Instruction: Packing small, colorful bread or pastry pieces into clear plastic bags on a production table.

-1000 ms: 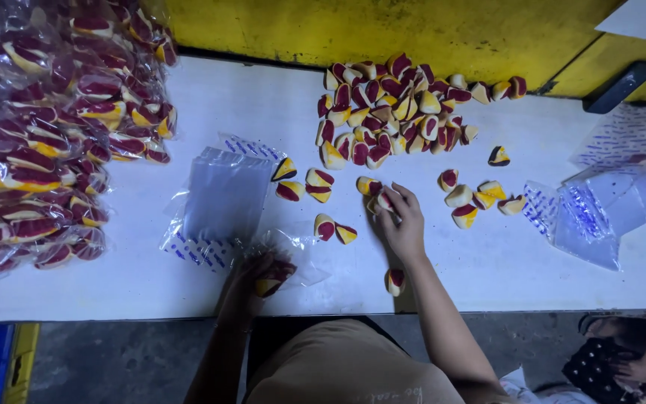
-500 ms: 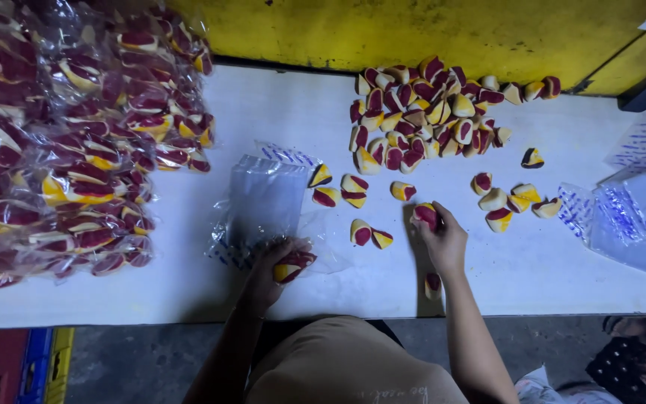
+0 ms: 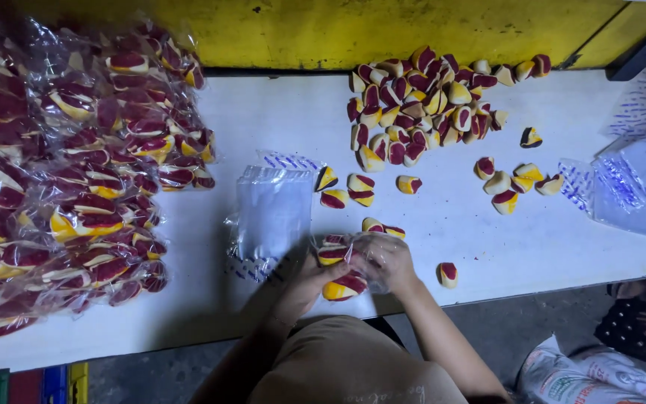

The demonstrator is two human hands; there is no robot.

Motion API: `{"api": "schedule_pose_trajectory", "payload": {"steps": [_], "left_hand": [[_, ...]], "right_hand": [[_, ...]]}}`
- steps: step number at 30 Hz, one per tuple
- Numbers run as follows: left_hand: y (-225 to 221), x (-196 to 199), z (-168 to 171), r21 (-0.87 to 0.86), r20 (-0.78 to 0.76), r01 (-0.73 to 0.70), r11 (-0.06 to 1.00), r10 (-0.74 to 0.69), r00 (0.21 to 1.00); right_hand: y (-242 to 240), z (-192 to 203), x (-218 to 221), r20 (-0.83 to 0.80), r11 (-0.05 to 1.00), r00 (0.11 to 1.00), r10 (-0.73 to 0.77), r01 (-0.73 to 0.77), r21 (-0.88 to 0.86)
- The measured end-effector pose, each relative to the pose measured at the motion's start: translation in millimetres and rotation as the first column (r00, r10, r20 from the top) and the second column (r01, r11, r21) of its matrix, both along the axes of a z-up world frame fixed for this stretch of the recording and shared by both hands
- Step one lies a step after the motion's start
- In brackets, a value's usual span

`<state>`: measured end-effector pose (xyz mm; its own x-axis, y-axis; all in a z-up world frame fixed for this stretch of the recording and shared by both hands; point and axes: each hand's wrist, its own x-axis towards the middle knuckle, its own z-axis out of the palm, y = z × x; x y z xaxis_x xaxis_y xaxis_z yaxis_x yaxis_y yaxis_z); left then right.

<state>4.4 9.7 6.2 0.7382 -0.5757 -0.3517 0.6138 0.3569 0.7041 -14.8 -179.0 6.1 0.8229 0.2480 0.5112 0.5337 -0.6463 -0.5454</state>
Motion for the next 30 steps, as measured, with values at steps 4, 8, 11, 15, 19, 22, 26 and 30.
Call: {"api": "schedule_pose_trajectory", "payload": {"steps": [4,8,11,15,19,22,26,30], "left_hand": [[6.7,6.0,-34.2,-0.004,0.075,-0.063,0.998,0.063,0.995],[40.0,14.5,33.5,0.141,-0.042,-0.354,0.925,0.363,0.931],[70.8,14.7,-94.3,0.015,-0.202,-0.387,0.922,0.381,0.902],[74.9,2.8,-57.9,-0.017,-0.176,-0.406,0.914,0.397,0.901],[61.2,-15.1,-49.4,-0.070,-0.206,-0.343,0.937,0.323,0.924],[48.8,-27.6,-69.9,-0.139,-0.215,-0.355,0.925,0.322,0.922],[46.5,-44.5,-44.8,0.021,-0.148,-0.304,0.952,0.304,0.941],[40.5,-56.9,-58.1,-0.162,-0.221,-0.382,0.910,0.344,0.912]], "right_hand": [[18.4,-5.0,2.6,-0.092,0.992,0.992,-0.086,0.094,0.088],[19.0,52.6,35.0,-0.543,0.965,0.821,0.179,-0.040,0.258],[-33.2,-14.3,83.8,-0.377,0.965,0.888,-0.262,0.235,-0.118],[-73.9,-42.7,107.0,-0.367,0.959,0.909,-0.198,0.102,-0.264],[-93.3,-19.6,117.1,-0.540,0.885,0.833,-0.119,-0.157,-0.438],[-106.1,-2.0,114.0,-0.658,0.889,0.745,-0.112,-0.221,-0.402],[-133.2,2.6,91.4,-0.710,0.916,0.657,-0.254,-0.072,-0.394],[-158.4,-42.2,62.7,-0.391,0.787,0.825,-0.407,0.100,-0.609]]}}
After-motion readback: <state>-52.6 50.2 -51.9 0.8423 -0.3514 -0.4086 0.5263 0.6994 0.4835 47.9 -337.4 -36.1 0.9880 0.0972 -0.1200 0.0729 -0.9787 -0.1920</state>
